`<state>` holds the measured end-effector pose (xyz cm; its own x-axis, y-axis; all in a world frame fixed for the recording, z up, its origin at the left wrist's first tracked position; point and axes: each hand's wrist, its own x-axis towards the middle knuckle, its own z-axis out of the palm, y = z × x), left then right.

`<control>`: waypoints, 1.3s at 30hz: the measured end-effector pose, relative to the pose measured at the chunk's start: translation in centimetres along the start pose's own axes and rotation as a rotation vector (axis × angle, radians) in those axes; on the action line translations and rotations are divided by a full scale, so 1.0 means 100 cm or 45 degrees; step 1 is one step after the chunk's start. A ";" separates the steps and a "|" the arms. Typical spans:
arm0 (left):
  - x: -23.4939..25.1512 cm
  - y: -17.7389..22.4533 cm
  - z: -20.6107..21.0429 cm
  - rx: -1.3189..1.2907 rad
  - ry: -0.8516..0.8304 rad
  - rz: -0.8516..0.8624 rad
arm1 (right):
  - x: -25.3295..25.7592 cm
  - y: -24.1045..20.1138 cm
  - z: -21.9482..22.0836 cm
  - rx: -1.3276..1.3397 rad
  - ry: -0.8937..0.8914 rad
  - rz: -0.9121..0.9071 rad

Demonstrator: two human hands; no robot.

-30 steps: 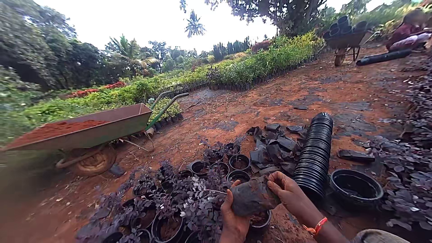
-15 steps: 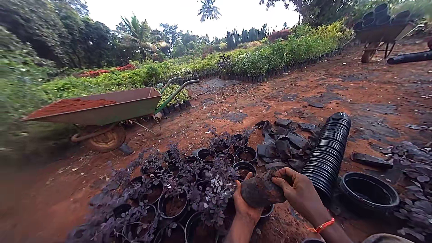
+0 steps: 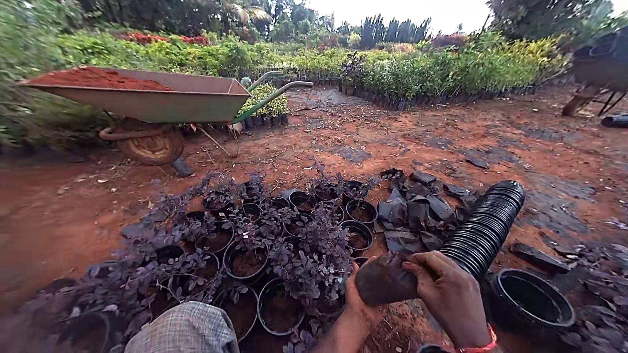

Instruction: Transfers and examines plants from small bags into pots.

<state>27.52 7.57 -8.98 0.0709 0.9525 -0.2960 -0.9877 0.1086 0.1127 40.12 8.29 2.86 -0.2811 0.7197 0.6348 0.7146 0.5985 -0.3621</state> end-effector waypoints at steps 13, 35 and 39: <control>-0.003 -0.002 -0.004 -0.029 -0.010 -0.079 | 0.006 0.006 -0.005 -0.033 0.030 -0.057; -0.010 -0.002 0.005 -0.040 0.257 -0.103 | 0.002 0.002 0.001 -0.126 0.008 0.023; -0.007 -0.001 0.005 0.013 0.310 -0.098 | 0.002 0.002 -0.003 -0.138 0.017 0.070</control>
<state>27.62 7.00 -8.30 0.1093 0.8449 -0.5236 -0.9791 0.1824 0.0900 40.40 8.48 3.11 -0.2316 0.7450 0.6255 0.7940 0.5163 -0.3209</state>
